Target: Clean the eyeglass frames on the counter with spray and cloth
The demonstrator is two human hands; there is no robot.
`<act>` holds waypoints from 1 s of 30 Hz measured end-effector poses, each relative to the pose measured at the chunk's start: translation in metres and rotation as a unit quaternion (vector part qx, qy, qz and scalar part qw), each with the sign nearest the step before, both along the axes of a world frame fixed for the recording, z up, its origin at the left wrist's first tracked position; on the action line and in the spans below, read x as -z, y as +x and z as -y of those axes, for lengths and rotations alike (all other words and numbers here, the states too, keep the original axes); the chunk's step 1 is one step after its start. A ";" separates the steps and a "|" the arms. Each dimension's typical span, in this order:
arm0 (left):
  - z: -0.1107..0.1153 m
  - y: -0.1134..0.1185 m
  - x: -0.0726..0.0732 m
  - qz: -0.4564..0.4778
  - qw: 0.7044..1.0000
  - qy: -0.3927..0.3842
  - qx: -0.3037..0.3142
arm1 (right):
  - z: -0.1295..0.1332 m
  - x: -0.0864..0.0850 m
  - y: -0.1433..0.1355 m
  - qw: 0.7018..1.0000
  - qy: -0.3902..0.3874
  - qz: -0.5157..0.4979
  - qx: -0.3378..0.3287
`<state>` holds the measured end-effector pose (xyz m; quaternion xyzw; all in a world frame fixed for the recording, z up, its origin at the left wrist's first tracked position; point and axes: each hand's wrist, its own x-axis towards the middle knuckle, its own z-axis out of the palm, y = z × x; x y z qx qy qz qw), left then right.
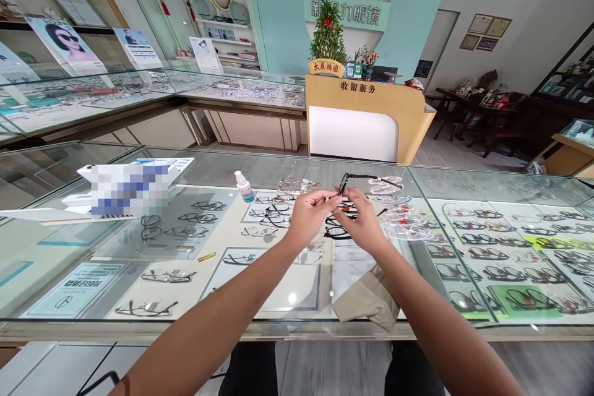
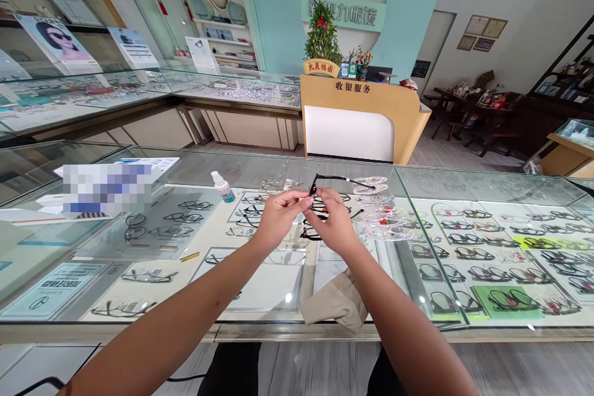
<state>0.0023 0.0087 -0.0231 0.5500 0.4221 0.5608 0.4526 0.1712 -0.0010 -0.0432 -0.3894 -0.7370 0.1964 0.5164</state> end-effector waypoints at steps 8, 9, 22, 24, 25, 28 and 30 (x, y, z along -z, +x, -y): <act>0.006 -0.003 -0.007 -0.070 0.996 0.054 0.023 | 0.000 -0.002 0.005 0.999 -0.006 0.014 0.036; 0.005 -0.007 -0.010 -0.085 0.994 0.071 0.011 | -0.001 -0.003 0.006 0.999 -0.006 0.012 0.044; -0.065 -0.116 -0.024 -0.144 0.811 0.150 -0.547 | -0.001 -0.008 0.015 0.996 -0.019 0.003 0.092; -0.071 -0.121 -0.017 -0.166 0.814 0.089 -0.549 | 0.000 -0.009 0.015 0.996 -0.017 -0.001 0.093; -0.074 -0.122 -0.013 -0.176 0.822 0.054 -0.539 | 0.000 -0.009 0.015 0.996 -0.017 -0.003 0.093; -0.084 -0.125 0.002 -0.187 0.845 -0.047 -0.499 | 0.000 -0.010 0.017 0.995 -0.023 -0.008 0.095; -0.090 -0.130 0.014 -0.185 0.854 -0.090 -0.478 | 0.000 -0.011 0.018 0.995 -0.027 -0.010 0.100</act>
